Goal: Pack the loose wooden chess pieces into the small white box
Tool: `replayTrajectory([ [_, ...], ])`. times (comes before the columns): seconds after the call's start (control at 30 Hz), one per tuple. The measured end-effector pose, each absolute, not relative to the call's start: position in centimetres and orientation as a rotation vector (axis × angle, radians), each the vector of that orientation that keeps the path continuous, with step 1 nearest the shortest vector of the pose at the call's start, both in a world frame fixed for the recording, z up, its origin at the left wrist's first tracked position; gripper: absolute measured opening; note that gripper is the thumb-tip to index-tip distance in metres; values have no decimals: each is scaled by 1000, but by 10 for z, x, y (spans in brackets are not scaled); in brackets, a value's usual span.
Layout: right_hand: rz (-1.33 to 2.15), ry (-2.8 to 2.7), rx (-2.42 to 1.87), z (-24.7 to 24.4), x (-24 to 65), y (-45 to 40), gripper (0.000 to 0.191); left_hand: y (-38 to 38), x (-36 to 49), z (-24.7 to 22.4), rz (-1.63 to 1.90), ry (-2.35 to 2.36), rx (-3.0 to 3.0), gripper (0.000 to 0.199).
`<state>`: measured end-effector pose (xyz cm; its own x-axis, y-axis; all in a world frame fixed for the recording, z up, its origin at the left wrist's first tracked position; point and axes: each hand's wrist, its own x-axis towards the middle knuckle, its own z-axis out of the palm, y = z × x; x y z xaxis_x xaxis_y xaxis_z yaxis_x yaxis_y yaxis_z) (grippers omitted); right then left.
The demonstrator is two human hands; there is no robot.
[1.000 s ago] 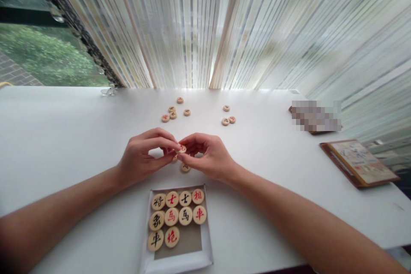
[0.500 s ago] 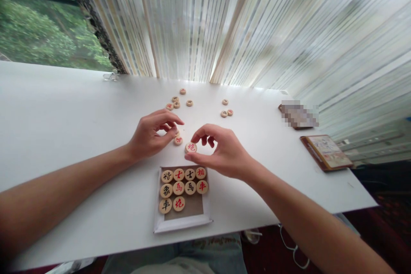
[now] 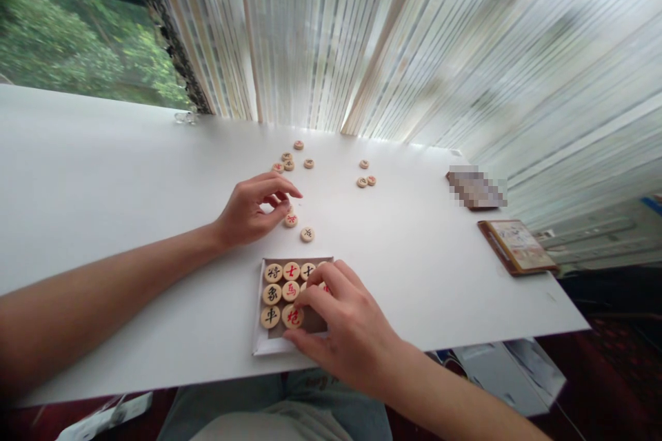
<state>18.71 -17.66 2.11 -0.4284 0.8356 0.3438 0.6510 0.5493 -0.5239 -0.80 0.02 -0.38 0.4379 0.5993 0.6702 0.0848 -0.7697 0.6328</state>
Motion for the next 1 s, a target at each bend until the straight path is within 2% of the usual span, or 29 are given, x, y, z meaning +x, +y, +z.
replayTrajectory([
  [0.2,353,-2253,-1211,13,186,-176,25,0,-7,-4,1321,561,2181,25],
  [0.57,383,-2230,-1149,18,188,-177,12,-1,-7,-4,1307,564,2180,25],
  [1.0,380,-2233,-1134,18,187,-174,9,0,-7,-5,1309,546,2189,28],
])
